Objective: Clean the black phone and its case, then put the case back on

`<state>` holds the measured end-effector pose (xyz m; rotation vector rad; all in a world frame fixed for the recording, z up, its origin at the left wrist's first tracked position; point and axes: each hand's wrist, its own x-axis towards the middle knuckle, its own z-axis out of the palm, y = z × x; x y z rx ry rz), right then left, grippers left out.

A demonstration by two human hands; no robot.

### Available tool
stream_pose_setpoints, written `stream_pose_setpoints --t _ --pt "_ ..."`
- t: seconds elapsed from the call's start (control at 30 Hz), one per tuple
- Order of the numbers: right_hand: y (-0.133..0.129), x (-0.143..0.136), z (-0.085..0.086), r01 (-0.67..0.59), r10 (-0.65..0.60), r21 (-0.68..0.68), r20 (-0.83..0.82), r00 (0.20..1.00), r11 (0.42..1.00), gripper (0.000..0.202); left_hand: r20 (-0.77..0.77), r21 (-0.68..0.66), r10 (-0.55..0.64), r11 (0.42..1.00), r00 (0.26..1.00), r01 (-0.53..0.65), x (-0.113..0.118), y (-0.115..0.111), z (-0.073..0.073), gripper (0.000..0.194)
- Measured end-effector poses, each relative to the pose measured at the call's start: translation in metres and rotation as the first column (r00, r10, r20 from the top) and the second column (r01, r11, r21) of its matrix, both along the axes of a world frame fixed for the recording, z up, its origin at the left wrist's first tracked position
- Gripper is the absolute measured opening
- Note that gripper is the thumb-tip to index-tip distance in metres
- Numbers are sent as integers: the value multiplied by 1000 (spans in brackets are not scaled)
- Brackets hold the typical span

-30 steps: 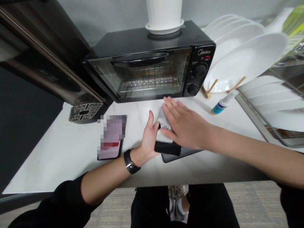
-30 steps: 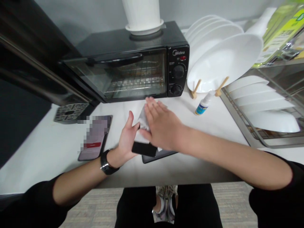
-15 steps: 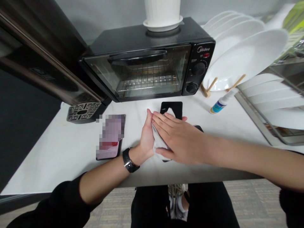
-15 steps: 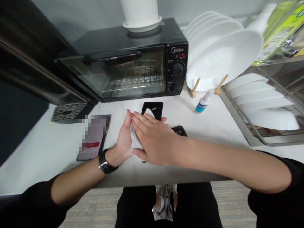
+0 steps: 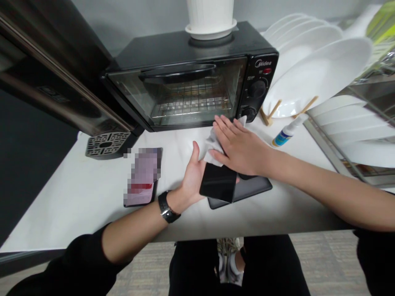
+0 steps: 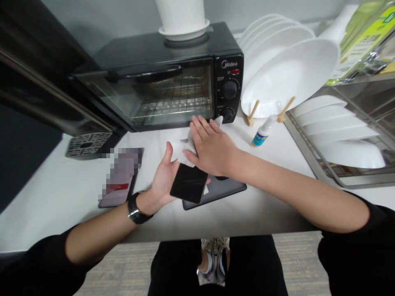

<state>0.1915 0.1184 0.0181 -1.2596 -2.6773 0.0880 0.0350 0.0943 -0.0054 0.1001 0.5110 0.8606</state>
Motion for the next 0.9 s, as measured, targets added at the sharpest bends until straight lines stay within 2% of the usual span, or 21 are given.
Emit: stream_pose_setpoints --t 0.07,0.2,0.23,0.3,0.4,0.57,0.63,0.73,0.77,0.83,0.9 --pt "-1 -1 -1 24 -24 16 -16 1000 1000 80 -14 -2 -20 1000 1000 20 2 -1 3 73" --pt "-19 -12 -3 -171 172 55 -28 985 984 78 -40 21 71 997 997 -71 8 -1 6 77" --pt "-20 -13 -3 -185 187 60 -31 982 981 80 -49 26 94 995 994 -92 8 -1 6 75" --pt "-16 -11 -3 -137 140 66 -42 989 988 83 -73 35 122 992 990 -120 6 1 5 70" --pt "-13 -6 -1 -67 69 59 -32 997 996 88 -82 56 92 995 992 -87 -1 5 1 71" --pt "-12 4 -1 -262 263 45 -25 965 964 98 -108 148 23 989 994 -7 -11 14 2 83" --pt "3 12 -2 -235 240 80 -62 969 969 99 -163 179 11 984 987 19 -13 16 7 81" --pt "20 17 -2 -78 98 148 -130 987 986 92 -257 207 -7 976 966 62 -13 17 14 77" --pt "19 15 -2 -49 73 164 -143 987 985 89 -281 224 5 973 960 61 -12 17 16 76" --pt "6 4 -2 -77 102 174 -138 985 982 87 -324 270 55 962 945 37 -11 15 17 74" --pt "-11 -8 -3 -216 232 146 -102 967 965 87 -372 326 148 945 916 -20 -10 14 16 68"
